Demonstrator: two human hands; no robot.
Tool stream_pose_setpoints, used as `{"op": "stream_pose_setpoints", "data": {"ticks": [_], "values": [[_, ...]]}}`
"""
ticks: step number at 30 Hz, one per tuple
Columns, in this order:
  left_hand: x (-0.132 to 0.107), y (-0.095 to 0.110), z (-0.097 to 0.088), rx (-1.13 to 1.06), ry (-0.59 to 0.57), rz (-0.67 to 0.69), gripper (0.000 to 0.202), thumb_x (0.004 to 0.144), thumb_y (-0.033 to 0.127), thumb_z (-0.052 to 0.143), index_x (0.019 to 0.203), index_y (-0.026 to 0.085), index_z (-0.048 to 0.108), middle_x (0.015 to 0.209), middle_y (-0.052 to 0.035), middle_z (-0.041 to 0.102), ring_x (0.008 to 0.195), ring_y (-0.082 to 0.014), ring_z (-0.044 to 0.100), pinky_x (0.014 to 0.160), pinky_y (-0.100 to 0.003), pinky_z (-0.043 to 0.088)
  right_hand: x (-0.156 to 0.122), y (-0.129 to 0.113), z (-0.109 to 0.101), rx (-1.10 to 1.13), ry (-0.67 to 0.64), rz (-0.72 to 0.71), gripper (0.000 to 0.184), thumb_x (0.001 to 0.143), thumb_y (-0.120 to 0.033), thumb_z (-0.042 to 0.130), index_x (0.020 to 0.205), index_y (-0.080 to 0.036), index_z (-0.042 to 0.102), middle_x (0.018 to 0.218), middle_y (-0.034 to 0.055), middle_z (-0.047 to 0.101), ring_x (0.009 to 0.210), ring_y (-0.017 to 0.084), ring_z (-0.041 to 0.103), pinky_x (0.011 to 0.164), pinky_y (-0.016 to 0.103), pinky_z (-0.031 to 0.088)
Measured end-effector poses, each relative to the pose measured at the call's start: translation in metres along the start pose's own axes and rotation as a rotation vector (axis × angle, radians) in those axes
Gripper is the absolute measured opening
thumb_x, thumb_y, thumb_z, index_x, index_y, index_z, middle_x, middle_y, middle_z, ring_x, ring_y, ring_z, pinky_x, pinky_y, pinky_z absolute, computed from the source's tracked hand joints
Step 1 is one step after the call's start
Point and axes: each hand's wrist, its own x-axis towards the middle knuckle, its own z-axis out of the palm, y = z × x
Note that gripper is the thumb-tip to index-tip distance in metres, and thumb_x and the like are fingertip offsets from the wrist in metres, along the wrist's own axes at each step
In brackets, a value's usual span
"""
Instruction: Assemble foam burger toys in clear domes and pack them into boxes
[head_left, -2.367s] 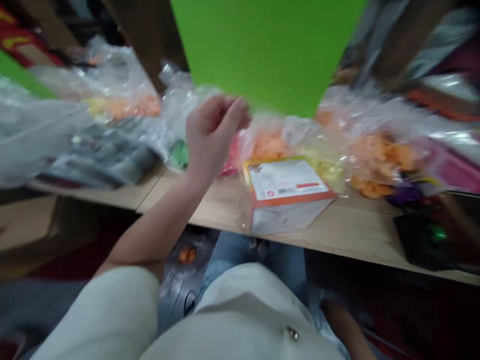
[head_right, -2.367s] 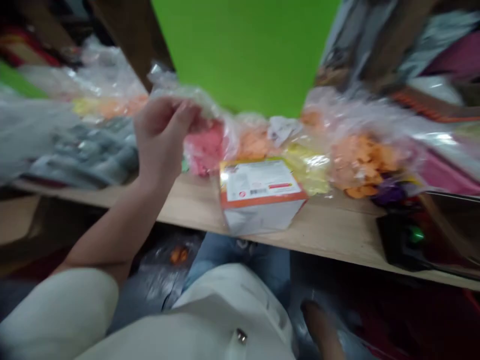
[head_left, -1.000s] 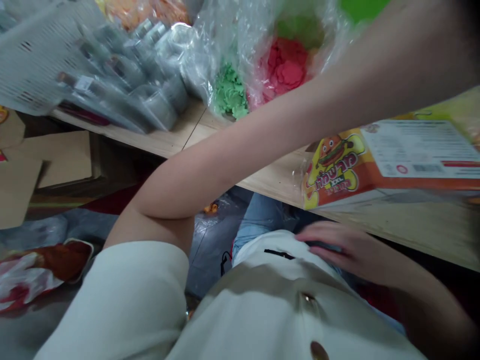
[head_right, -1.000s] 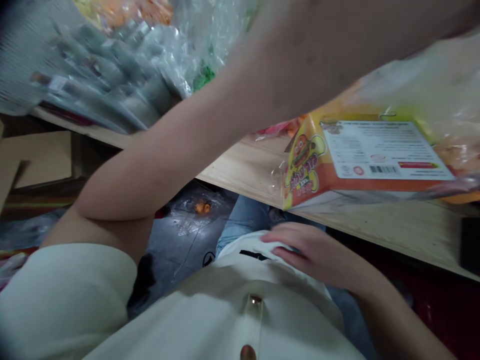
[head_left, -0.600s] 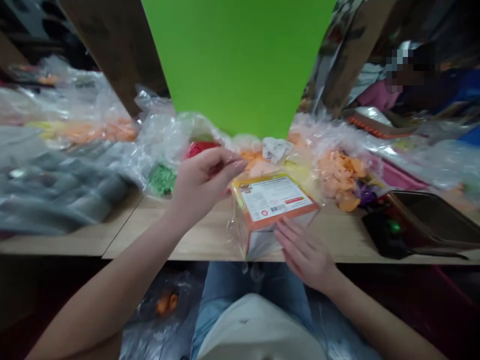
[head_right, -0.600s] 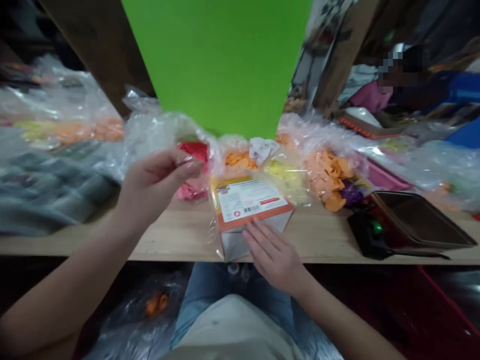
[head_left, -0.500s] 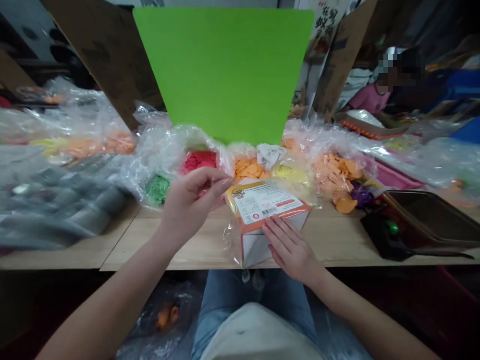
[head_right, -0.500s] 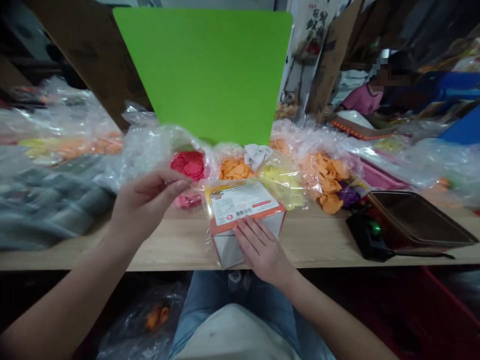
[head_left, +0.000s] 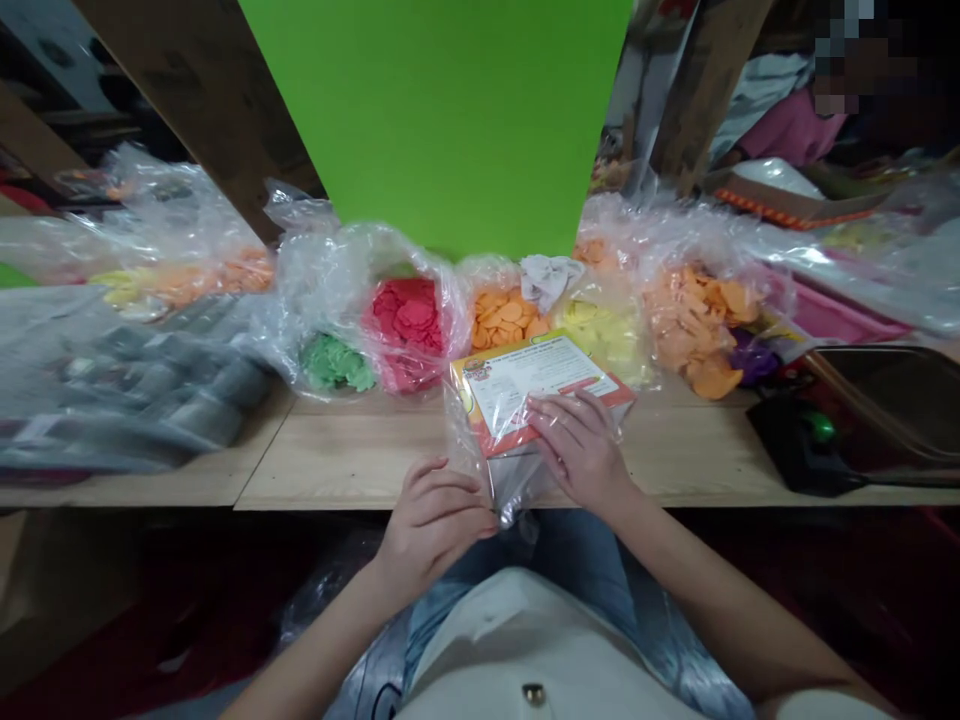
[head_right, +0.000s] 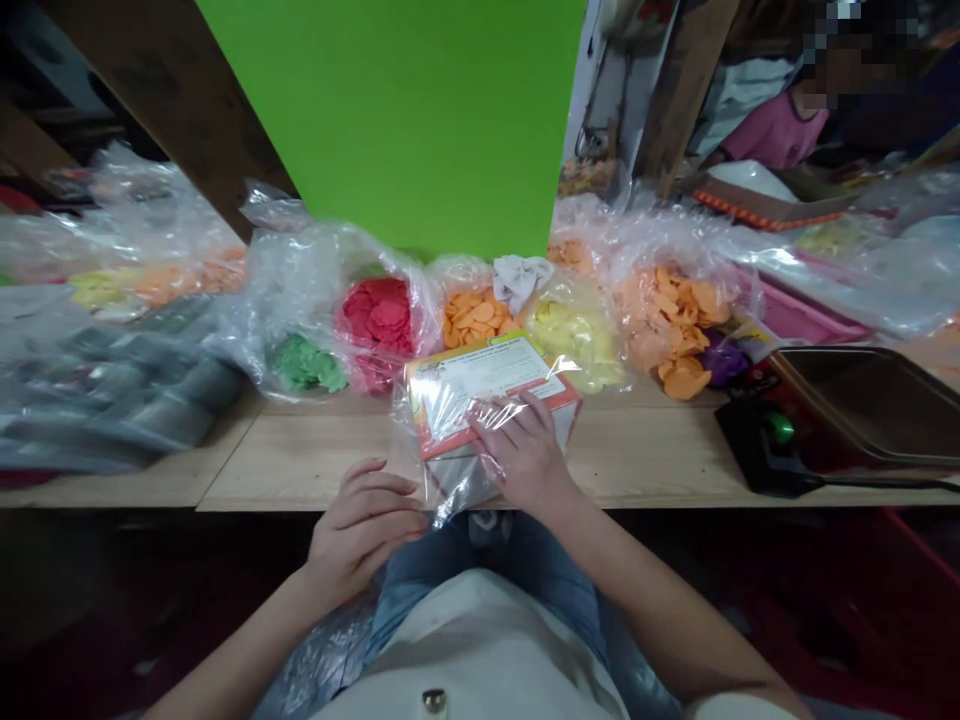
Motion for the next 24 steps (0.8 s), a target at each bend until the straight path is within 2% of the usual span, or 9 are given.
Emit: {"op": "stream_pose_setpoints", "data": {"ticks": [3, 5, 8, 10, 13, 15, 17, 21, 24], "values": [[-0.010, -0.008, 0.008, 0.050, -0.008, 0.034, 0.028, 0.072, 0.018, 0.066, 0.096, 0.030, 0.064, 0.088, 0.0016, 0.070, 0.091, -0.0172, 0.062, 0.098, -0.039, 0.034, -0.021, 0.004, -0.001, -0.034, 0.067, 0.056, 0.038, 0.083, -0.023, 0.048, 0.121, -0.018, 0.051, 0.122, 0.0089, 0.056, 0.121, 0.026, 0.041, 0.103, 0.048, 0.031], [-0.011, -0.013, 0.009, 0.083, -0.033, 0.097, 0.029, 0.072, 0.017, 0.066, 0.098, 0.031, 0.063, 0.090, 0.0032, 0.071, 0.092, -0.0164, 0.063, 0.100, -0.039, 0.032, -0.040, 0.013, -0.010, -0.057, 0.227, 0.201, 0.034, 0.083, -0.025, 0.048, 0.115, -0.019, 0.056, 0.116, 0.0103, 0.058, 0.116, 0.027, 0.046, 0.100, 0.049, 0.034], [-0.012, -0.022, 0.008, 0.155, -0.050, 0.184, 0.031, 0.074, 0.016, 0.065, 0.099, 0.032, 0.062, 0.091, 0.0040, 0.071, 0.093, -0.0161, 0.063, 0.099, -0.039, 0.033, -0.060, 0.039, -0.034, 0.116, 0.589, 0.656, 0.028, 0.085, -0.033, 0.045, 0.107, -0.020, 0.056, 0.100, 0.0097, 0.061, 0.092, 0.023, 0.059, 0.084, 0.048, 0.047], [-0.012, -0.027, 0.008, 0.210, -0.050, 0.225, 0.031, 0.074, 0.016, 0.065, 0.100, 0.033, 0.062, 0.091, 0.0036, 0.071, 0.092, -0.0168, 0.064, 0.098, -0.041, 0.035, -0.059, 0.063, -0.053, 0.441, 0.655, 0.989, 0.035, 0.086, -0.044, 0.039, 0.107, -0.019, 0.052, 0.095, 0.0095, 0.062, 0.080, 0.021, 0.062, 0.068, 0.043, 0.053], [-0.009, -0.032, 0.009, 0.235, -0.052, 0.272, 0.030, 0.074, 0.015, 0.065, 0.099, 0.032, 0.062, 0.090, 0.0034, 0.071, 0.090, -0.0172, 0.064, 0.098, -0.043, 0.036, -0.041, 0.098, -0.083, 0.900, 0.377, 1.242, 0.048, 0.085, -0.057, 0.032, 0.105, -0.018, 0.052, 0.099, 0.0118, 0.063, 0.083, 0.022, 0.064, 0.064, 0.039, 0.055], [-0.007, -0.032, 0.009, 0.207, -0.017, 0.280, 0.029, 0.073, 0.014, 0.066, 0.097, 0.030, 0.063, 0.089, 0.0033, 0.071, 0.090, -0.0163, 0.064, 0.099, -0.042, 0.035, -0.026, 0.111, -0.100, 1.066, 0.177, 1.296, 0.053, 0.083, -0.060, 0.034, 0.104, -0.017, 0.055, 0.104, 0.0137, 0.063, 0.090, 0.023, 0.063, 0.069, 0.038, 0.054], [-0.004, -0.029, 0.009, 0.173, 0.016, 0.265, 0.027, 0.072, 0.011, 0.067, 0.094, 0.026, 0.065, 0.088, 0.0029, 0.071, 0.090, -0.0153, 0.063, 0.100, -0.041, 0.034, -0.014, 0.117, -0.113, 1.148, 0.041, 1.287, 0.056, 0.081, -0.063, 0.037, 0.100, -0.015, 0.059, 0.103, 0.0147, 0.064, 0.090, 0.024, 0.062, 0.072, 0.036, 0.053], [-0.001, -0.023, 0.007, 0.170, 0.015, 0.257, 0.028, 0.070, 0.010, 0.069, 0.093, 0.025, 0.066, 0.089, 0.0026, 0.071, 0.092, -0.0145, 0.062, 0.101, -0.040, 0.032, 0.003, 0.117, -0.123, 1.055, -0.108, 1.215, 0.054, 0.076, -0.064, 0.047, 0.087, -0.014, 0.063, 0.088, 0.0120, 0.066, 0.078, 0.021, 0.062, 0.067, 0.032, 0.052], [0.000, -0.023, 0.003, 0.187, 0.003, 0.277, 0.028, 0.071, 0.009, 0.067, 0.093, 0.026, 0.065, 0.088, 0.0031, 0.070, 0.092, -0.0139, 0.062, 0.101, -0.039, 0.032, 0.008, 0.114, -0.124, 0.865, -0.062, 1.163, 0.033, 0.067, -0.048, 0.069, 0.069, -0.016, 0.060, 0.067, 0.0027, 0.061, 0.062, 0.012, 0.057, 0.060, 0.024, 0.049]]}}
